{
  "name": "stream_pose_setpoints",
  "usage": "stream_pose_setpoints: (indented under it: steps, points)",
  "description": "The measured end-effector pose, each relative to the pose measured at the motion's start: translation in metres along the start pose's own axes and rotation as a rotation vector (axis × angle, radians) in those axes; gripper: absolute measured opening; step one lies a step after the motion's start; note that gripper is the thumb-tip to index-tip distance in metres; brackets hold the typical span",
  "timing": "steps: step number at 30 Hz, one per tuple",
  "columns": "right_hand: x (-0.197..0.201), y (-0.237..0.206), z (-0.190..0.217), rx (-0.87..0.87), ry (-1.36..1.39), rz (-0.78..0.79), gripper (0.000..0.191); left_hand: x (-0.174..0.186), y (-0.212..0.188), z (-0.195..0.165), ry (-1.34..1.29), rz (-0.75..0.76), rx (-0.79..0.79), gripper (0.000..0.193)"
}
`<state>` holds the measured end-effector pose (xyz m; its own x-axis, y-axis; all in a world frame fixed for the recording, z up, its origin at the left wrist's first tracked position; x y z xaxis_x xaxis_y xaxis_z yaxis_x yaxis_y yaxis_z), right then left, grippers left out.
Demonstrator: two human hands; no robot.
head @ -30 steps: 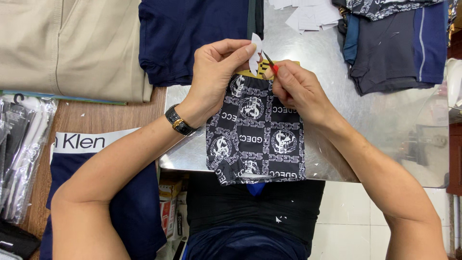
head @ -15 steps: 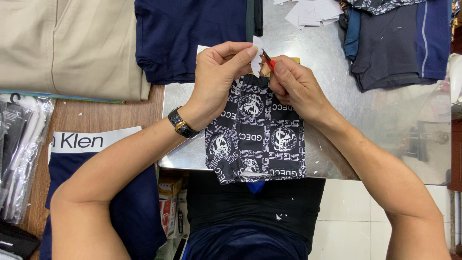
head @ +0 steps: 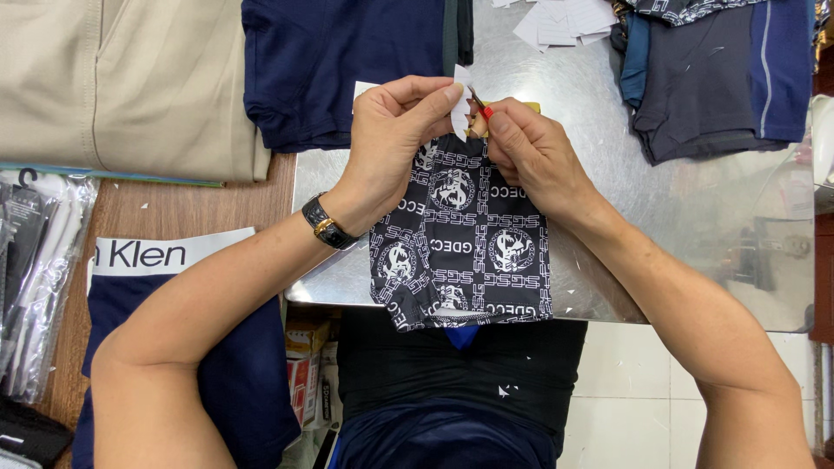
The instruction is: The person uses red-handled pliers to cut small white paper labels into narrow strips. They handle folded navy blue and patterned black-and-white garments, placing the cut strips onto the waistbands. The person works at a metal table with stacks of clothing and paper scraps visible.
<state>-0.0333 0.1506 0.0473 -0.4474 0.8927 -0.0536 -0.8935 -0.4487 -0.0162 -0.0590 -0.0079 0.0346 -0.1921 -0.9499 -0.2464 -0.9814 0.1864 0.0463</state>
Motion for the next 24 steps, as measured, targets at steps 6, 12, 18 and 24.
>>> stream_pose_setpoints:
  steps: [6,12,18,24]
  points:
    - [0.013,-0.004,0.005,-0.082,0.151,0.088,0.044,-0.003,0.007,-0.015,-0.061,0.133,-0.016,0.017]
    - [0.022,-0.003,0.000,-0.118,0.128,0.110,0.042,-0.004,0.010,-0.013,0.078,0.213,0.022,0.014]
    - [0.020,0.000,-0.001,-0.104,0.096,0.114,0.041,-0.002,0.012,-0.003,0.124,0.198,0.059,0.013]
    - [0.020,0.000,-0.001,-0.116,0.072,0.121,0.041,-0.002,0.013,0.001,0.115,0.232,0.063,0.012]
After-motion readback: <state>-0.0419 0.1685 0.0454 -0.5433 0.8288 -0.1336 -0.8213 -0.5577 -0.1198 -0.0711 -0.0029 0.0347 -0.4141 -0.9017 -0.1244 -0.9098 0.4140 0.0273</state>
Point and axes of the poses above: each hand's wrist, its own y-axis towards the middle knuckle, its own x-axis out of the back of the hand, z = x × y, the point moved 8 cm from there along y, towards the middle knuckle, and after that the axes turned 14 degrees about y, right-handed, at the moved point
